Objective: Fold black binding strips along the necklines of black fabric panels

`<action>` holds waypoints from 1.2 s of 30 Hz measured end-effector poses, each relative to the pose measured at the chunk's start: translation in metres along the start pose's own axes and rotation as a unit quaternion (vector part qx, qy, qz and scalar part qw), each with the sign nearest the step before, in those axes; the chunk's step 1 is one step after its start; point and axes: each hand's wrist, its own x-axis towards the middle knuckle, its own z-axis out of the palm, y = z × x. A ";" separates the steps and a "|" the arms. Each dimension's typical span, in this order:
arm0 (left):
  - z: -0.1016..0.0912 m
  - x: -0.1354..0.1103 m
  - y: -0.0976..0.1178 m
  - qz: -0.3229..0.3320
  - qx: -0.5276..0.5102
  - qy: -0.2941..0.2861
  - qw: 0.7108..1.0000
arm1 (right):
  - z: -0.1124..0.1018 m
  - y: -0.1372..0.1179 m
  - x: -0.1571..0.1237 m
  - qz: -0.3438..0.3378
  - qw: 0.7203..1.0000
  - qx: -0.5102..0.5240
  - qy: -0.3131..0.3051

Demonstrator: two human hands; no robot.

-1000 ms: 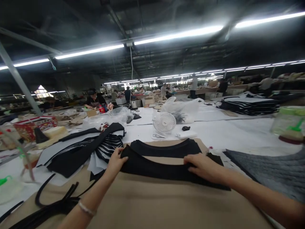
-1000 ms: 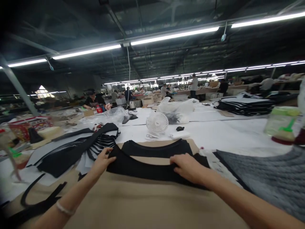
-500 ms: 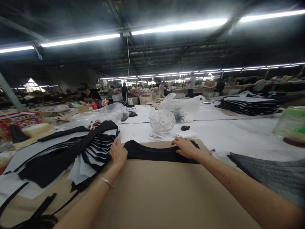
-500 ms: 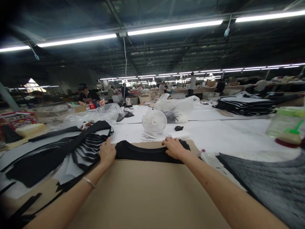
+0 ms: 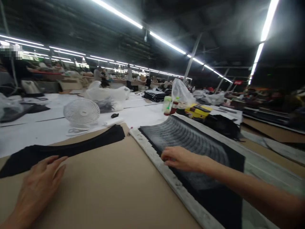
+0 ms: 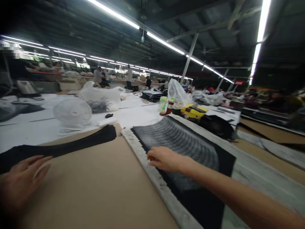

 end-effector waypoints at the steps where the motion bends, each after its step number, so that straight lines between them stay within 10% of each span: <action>1: 0.003 -0.004 0.023 0.027 -0.035 -0.019 0.999 | 0.003 0.008 -0.036 0.041 0.999 0.000 0.001; 6: 0.004 -0.038 0.197 0.170 -0.216 -0.139 0.952 | 0.042 0.016 -0.169 0.176 0.984 0.014 0.027; 10: -0.003 -0.073 0.329 0.312 -0.289 -0.255 0.868 | 0.064 0.001 -0.199 0.220 0.974 0.014 0.050; 13: 0.000 -0.089 0.385 0.328 -0.280 -0.291 0.854 | 0.065 0.000 -0.201 0.200 0.977 0.030 0.061; 26: 0.011 -0.104 0.407 0.264 -0.266 -0.308 0.874 | 0.061 0.072 -0.213 0.147 0.949 0.257 0.110; 30: 0.014 -0.104 0.414 0.284 -0.248 -0.274 0.885 | 0.041 0.147 -0.256 0.250 0.883 0.362 0.164; 36: 0.044 -0.118 0.428 0.268 -0.202 -0.146 0.930 | -0.010 0.225 -0.393 0.398 0.724 0.405 0.391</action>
